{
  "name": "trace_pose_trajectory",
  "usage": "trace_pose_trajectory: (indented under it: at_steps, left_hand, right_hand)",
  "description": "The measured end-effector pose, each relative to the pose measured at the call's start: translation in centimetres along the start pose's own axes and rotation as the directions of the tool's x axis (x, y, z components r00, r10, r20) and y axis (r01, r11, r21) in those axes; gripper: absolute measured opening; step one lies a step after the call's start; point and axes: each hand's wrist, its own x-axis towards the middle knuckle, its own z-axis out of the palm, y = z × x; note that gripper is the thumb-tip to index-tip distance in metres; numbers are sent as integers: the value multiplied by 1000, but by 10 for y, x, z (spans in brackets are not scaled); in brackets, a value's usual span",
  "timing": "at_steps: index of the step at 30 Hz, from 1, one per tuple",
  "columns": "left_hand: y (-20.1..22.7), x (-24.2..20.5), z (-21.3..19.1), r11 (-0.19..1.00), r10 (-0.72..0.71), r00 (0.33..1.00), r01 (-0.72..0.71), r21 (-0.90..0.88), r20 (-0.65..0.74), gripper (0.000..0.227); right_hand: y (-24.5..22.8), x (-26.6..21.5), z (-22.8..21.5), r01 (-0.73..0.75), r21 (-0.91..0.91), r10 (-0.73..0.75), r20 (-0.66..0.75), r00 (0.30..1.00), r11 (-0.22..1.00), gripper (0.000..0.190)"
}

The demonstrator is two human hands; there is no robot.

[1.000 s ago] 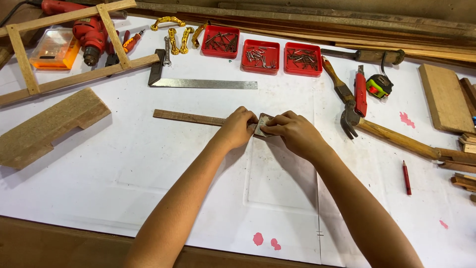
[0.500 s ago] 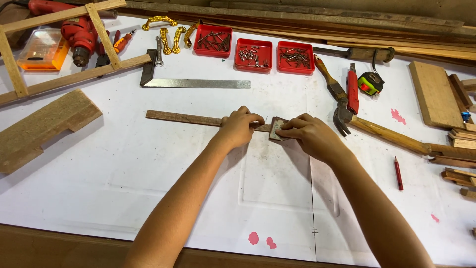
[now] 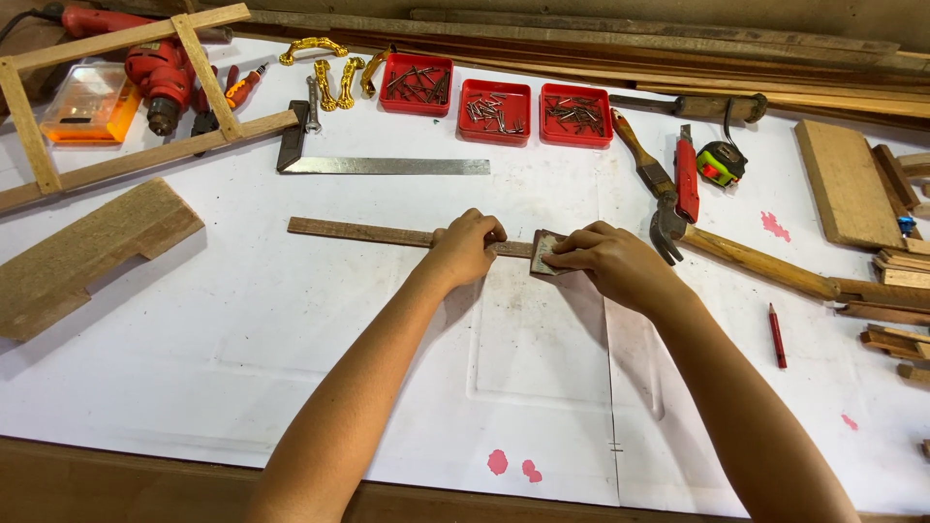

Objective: Hammer nails into a wooden frame and sand a piece of wood.

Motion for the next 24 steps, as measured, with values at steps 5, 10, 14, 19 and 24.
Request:
trace_pose_trajectory:
  at_steps: [5,10,14,19,24]
  left_hand:
    - [1,2,1,1000,7,1000,-7,0,-16,26]
    - [-7,8,4,1000,1,999,-2,-23,-35,27]
    - [-9,6,-7,996,17,999,-21,-84,-48,31]
    - [-15,-4,-12,989,26,999,-31,-146,-31,22]
    - [-13,-3,-13,982,48,996,-60,-179,-69,21]
  right_hand:
    - [-7,5,8,3,-20,-3,-30,1000,1000,44]
    - [-32,26,20,-2,-6,2,-98,995,1000,43]
    - [-24,21,22,-9,-11,7,-98,995,1000,44]
    - [-10,2,5,-10,-7,9,-33,999,1000,41]
    - [-13,7,9,-12,-47,10,-37,999,999,41]
